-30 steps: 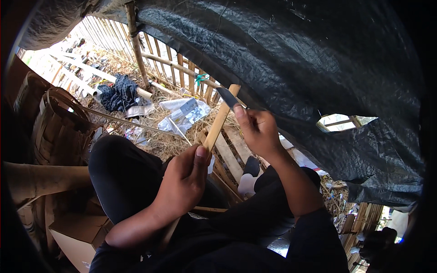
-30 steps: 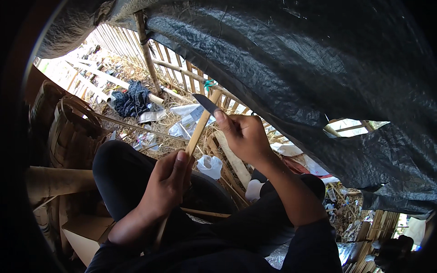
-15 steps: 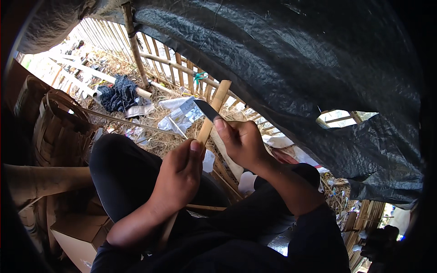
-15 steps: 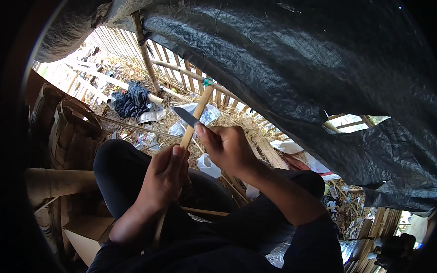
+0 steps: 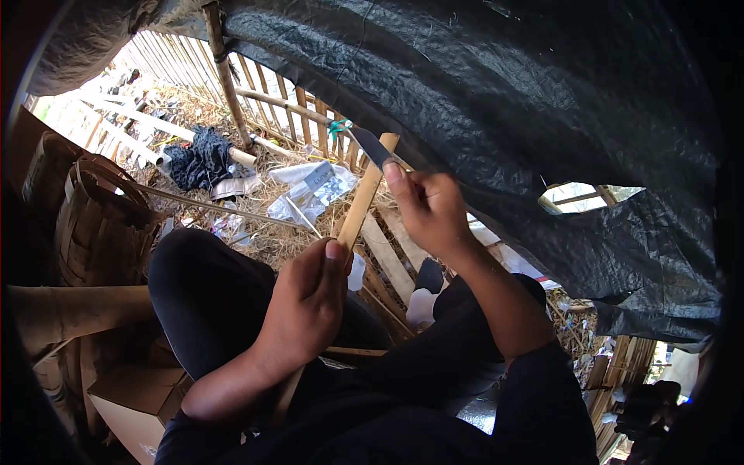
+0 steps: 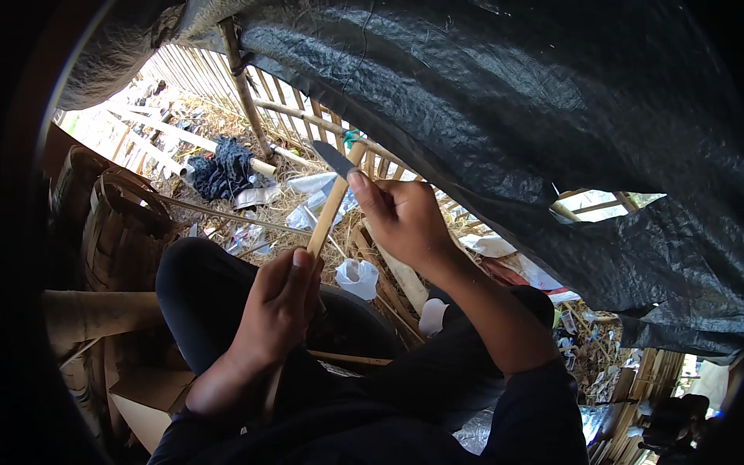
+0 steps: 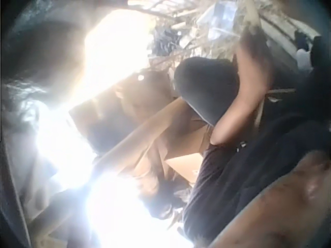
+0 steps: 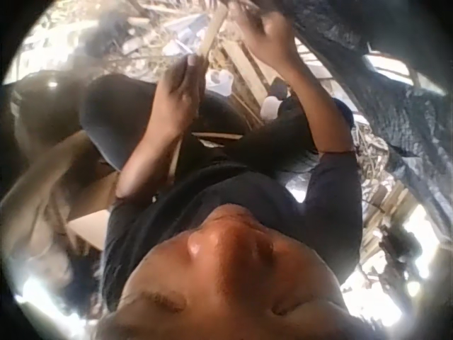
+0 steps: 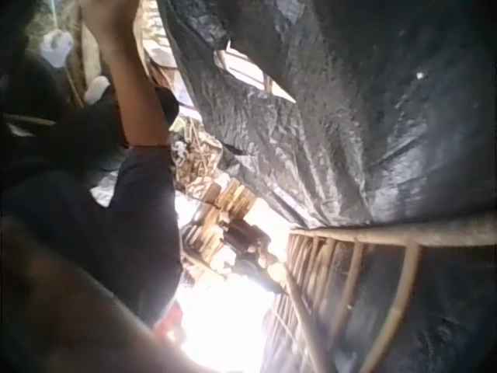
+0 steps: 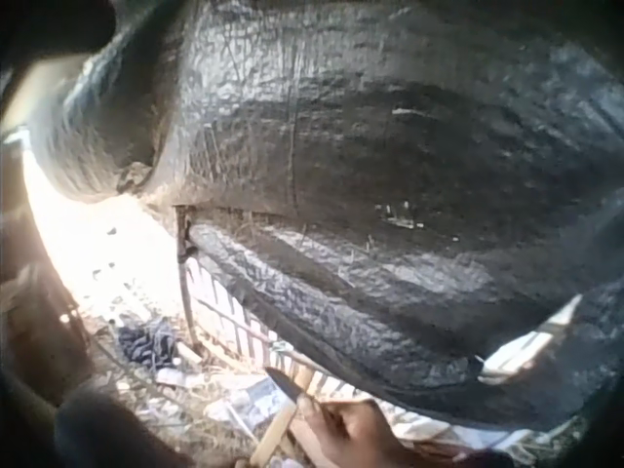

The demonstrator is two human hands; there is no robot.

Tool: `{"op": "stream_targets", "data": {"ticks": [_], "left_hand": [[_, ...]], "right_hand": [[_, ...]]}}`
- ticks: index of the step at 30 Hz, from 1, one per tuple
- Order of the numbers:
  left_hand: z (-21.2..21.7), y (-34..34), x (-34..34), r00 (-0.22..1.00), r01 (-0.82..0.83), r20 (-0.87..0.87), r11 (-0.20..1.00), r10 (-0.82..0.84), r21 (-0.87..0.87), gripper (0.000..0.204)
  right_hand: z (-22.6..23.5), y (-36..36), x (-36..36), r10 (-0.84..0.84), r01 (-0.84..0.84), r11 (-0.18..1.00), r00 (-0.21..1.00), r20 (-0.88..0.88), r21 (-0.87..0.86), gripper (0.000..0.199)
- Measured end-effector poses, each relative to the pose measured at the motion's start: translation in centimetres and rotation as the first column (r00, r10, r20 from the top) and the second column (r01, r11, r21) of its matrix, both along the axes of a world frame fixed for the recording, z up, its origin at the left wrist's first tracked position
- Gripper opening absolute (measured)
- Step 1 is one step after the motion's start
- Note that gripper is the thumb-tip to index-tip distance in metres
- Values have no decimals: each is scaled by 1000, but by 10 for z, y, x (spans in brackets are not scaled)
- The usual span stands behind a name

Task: The person shaves the surface of a thin bamboo stick using a knife, repeatedly scraping the blade along the wood while rotating the stick by hand.

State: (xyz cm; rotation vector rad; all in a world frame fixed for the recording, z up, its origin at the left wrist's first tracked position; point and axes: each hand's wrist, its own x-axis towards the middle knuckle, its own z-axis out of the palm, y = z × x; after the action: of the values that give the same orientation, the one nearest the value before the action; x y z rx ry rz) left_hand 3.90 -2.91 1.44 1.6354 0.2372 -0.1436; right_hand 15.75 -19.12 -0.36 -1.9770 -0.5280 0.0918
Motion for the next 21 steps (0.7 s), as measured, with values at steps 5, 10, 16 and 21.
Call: {"op": "stream_targets", "data": {"ticks": [5, 10, 16, 21], "left_hand": [[-14, 6, -4, 999, -26, 31, 988, 31, -153, 37], [-12, 6, -6, 1000, -29, 5, 988, 30, -149, 36], [-4, 10, -7, 999, -19, -46, 981, 10, -196, 35], [-9, 8, -9, 999, -31, -21, 962, 26, -270, 35]], "right_hand": [[-7, 2, -12, 122, -110, 987, 988, 97, -121, 53], [-6, 7, -16, 71, -71, 997, 997, 19, 3, 52], [4, 0, -6, 78, -76, 993, 996, 29, -89, 46], [-2, 10, -31, 131, -131, 991, 991, 14, -24, 51]]}}
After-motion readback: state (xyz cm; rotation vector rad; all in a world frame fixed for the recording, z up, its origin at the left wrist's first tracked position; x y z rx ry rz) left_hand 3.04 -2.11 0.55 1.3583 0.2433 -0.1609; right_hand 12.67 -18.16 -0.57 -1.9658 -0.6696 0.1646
